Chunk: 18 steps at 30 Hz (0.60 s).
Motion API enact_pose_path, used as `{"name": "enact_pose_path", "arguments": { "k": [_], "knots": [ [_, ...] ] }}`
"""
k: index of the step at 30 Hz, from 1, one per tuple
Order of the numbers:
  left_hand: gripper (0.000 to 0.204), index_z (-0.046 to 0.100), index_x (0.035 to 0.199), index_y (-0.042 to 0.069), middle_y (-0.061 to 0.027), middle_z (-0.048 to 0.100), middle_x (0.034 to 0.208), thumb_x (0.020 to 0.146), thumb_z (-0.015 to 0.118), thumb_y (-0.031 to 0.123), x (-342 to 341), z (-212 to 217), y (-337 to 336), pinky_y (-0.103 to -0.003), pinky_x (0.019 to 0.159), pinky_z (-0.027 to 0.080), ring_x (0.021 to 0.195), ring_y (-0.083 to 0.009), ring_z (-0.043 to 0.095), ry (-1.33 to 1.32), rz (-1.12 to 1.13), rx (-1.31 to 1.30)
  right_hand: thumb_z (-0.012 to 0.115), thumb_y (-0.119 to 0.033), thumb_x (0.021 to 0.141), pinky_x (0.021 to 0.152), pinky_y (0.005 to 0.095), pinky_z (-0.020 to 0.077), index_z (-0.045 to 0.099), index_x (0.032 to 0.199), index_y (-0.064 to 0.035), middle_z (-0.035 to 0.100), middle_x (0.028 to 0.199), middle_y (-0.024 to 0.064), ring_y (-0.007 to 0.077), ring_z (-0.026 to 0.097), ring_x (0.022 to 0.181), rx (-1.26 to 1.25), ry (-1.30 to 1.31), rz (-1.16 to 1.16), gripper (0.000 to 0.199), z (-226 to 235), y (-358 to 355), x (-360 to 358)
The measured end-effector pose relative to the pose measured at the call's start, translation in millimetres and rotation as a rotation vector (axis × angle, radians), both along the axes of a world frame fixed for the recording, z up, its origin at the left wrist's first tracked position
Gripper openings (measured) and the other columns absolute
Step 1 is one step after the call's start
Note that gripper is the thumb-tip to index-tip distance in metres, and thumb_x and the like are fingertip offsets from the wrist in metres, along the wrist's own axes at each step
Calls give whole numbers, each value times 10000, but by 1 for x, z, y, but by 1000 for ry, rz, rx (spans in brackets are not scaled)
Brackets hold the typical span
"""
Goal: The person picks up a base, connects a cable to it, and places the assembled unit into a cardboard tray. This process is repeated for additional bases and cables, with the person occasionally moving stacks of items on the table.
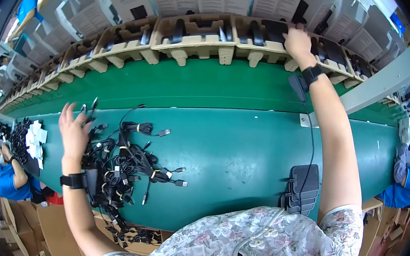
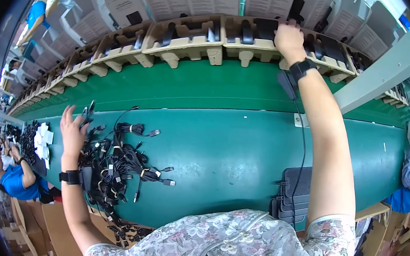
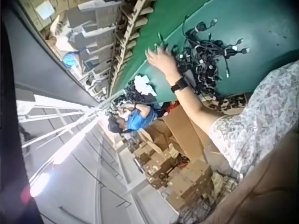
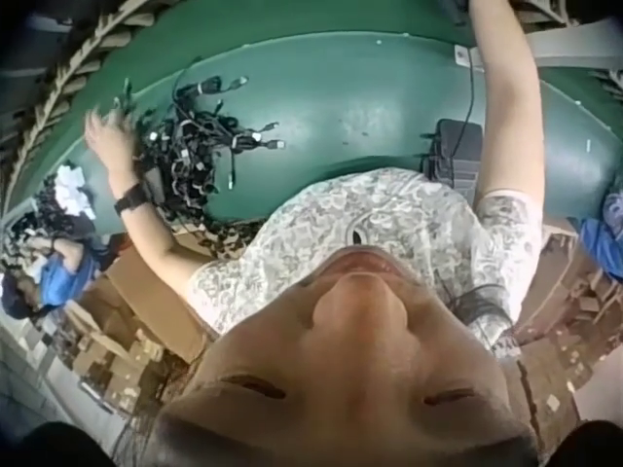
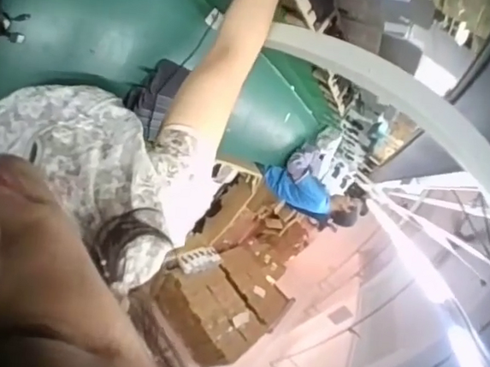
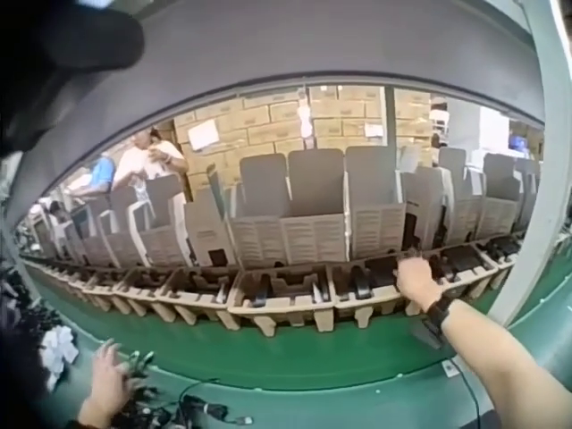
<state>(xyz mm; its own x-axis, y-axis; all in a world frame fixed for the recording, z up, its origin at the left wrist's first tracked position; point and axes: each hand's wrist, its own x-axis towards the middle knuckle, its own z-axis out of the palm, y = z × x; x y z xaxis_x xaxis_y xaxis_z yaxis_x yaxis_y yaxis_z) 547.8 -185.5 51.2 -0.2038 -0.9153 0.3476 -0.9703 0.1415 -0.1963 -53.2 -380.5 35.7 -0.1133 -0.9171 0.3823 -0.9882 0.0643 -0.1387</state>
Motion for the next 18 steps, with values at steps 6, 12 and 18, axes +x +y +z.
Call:
{"name": "enact_pose_path", "arguments": {
  "k": [6,12,18],
  "knots": [
    [176,486,1035,12,-117,630,908,904,545,114,-145,28,22,-292,685,499,787,-170,619,1193,-310,499,573,-224,870,809,366,460,580,1112,-78,581,1012,107,249,575,935,-58,-419,768,283,54,95,132],
    [194,473,1082,1,-60,614,786,945,491,137,-218,34,31,-219,537,447,615,-90,544,1584,-551,911,630,-156,820,731,322,466,565,1117,-50,606,946,83,220,579,870,26,-147,1166,321,86,207,178],
    [214,466,1095,5,-106,625,885,969,438,176,-232,17,37,-232,565,470,640,-132,581,1653,-599,1052,645,-99,820,602,280,459,521,1101,-25,618,838,52,157,589,733,-249,-291,988,316,84,220,152]
  ]
}}
